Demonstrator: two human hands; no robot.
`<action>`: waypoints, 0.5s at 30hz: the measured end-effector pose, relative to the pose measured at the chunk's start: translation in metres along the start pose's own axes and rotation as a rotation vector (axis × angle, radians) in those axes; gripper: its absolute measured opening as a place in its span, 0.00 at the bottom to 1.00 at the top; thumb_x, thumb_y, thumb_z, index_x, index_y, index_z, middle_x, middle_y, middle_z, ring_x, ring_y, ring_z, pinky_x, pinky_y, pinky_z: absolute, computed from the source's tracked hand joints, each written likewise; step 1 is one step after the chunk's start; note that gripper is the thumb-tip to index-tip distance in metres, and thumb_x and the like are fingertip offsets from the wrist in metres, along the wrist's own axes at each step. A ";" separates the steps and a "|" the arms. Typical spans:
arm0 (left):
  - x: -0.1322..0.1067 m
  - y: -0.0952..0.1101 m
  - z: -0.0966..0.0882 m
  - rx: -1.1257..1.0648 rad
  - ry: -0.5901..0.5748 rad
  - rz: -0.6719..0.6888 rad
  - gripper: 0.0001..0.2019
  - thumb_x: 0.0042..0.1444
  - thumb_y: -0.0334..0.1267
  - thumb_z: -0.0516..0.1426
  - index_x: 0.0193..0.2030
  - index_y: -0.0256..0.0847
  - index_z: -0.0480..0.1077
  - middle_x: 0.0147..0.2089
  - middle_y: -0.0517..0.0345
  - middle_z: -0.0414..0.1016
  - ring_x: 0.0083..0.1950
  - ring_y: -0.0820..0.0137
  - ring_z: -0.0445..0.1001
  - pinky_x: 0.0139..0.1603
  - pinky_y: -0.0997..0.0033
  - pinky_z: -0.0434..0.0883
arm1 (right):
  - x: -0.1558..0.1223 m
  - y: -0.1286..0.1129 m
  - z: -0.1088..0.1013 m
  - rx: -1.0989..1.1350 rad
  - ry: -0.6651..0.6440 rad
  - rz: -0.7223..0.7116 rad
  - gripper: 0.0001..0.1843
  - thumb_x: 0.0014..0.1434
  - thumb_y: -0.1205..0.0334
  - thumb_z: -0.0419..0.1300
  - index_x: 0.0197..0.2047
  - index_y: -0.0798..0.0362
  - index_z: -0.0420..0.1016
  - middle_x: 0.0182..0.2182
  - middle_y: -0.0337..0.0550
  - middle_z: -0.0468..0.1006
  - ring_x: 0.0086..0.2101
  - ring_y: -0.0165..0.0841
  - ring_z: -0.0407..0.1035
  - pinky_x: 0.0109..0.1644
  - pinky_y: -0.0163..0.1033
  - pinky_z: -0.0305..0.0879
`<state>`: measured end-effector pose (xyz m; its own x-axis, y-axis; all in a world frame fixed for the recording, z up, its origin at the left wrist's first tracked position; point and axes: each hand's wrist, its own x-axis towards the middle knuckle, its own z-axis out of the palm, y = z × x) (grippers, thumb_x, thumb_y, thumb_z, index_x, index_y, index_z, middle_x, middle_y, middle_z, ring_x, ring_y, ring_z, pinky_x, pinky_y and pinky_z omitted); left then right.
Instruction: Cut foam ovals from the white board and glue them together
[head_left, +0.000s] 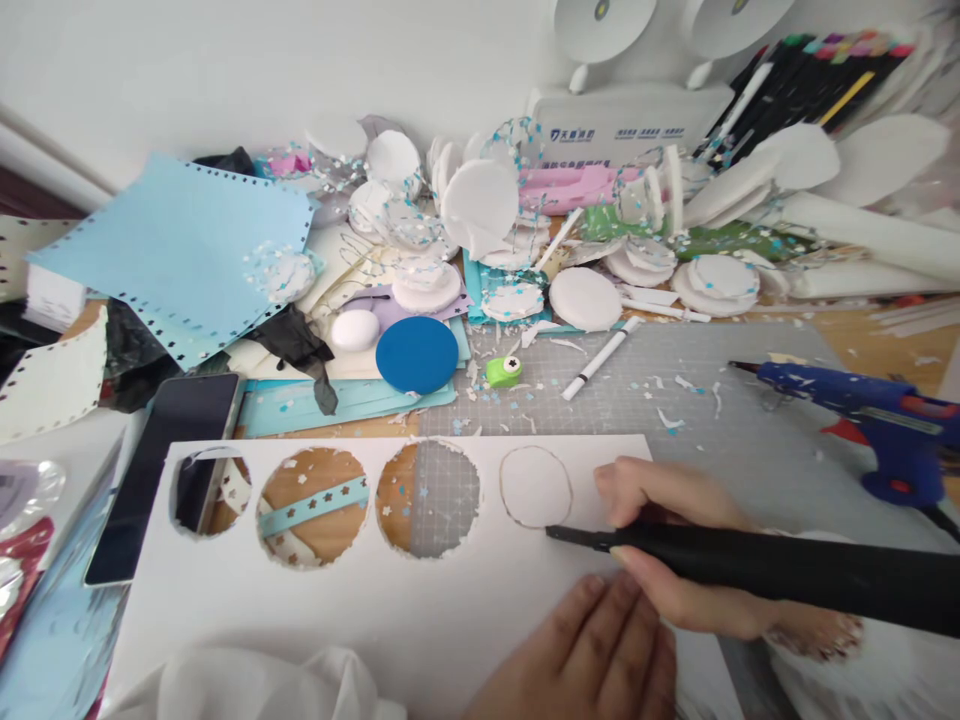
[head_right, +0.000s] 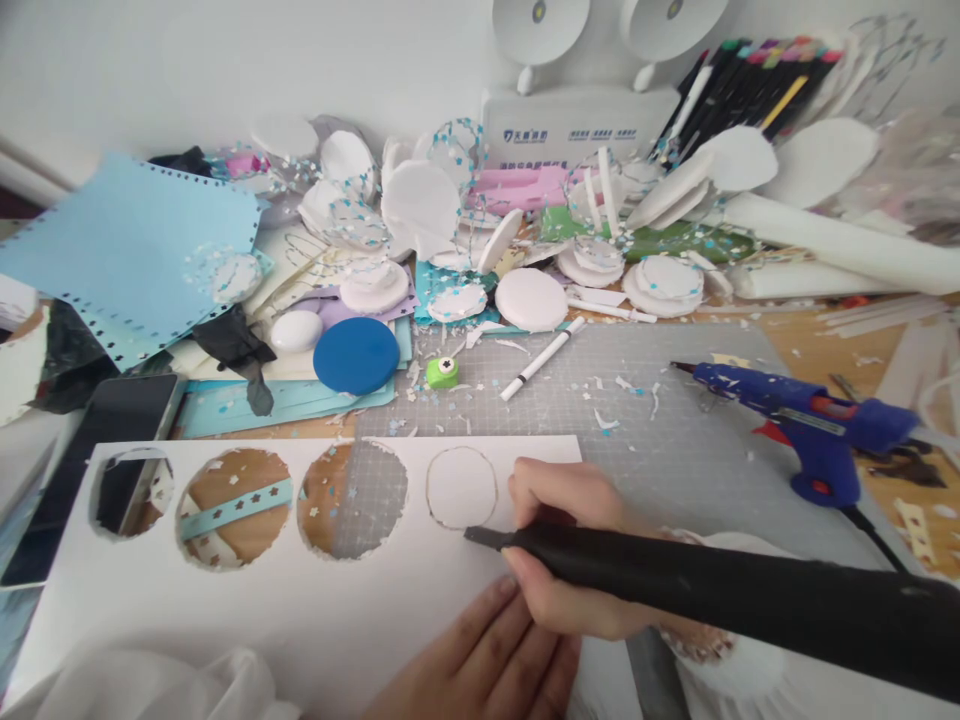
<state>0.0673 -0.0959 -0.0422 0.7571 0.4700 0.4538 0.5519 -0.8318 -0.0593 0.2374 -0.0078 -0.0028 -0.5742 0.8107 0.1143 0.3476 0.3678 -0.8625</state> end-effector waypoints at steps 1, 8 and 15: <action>0.000 -0.001 0.000 -0.002 -0.004 -0.002 0.16 0.67 0.36 0.48 0.54 0.42 0.73 0.56 0.60 0.76 0.56 0.69 0.75 0.60 0.67 0.67 | 0.001 0.000 0.000 0.005 -0.013 0.006 0.11 0.49 0.64 0.57 0.28 0.48 0.54 0.20 0.31 0.58 0.20 0.27 0.53 0.22 0.34 0.50; 0.000 -0.003 0.002 0.000 0.043 0.011 0.16 0.66 0.35 0.48 0.54 0.42 0.73 0.55 0.60 0.77 0.53 0.70 0.76 0.60 0.66 0.67 | -0.001 0.003 0.000 0.042 -0.062 0.039 0.12 0.50 0.63 0.57 0.31 0.47 0.54 0.20 0.28 0.57 0.19 0.26 0.51 0.21 0.32 0.49; -0.004 0.001 0.004 0.020 0.026 0.013 0.17 0.67 0.37 0.48 0.57 0.39 0.71 0.60 0.54 0.73 0.60 0.66 0.72 0.63 0.64 0.64 | 0.004 0.004 -0.013 -0.075 -0.140 -0.048 0.13 0.45 0.66 0.58 0.29 0.48 0.54 0.19 0.28 0.57 0.19 0.26 0.51 0.21 0.33 0.49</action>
<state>0.0664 -0.0974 -0.0472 0.7549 0.4515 0.4757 0.5494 -0.8314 -0.0828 0.2464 0.0026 0.0001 -0.6875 0.7217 0.0801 0.3684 0.4417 -0.8180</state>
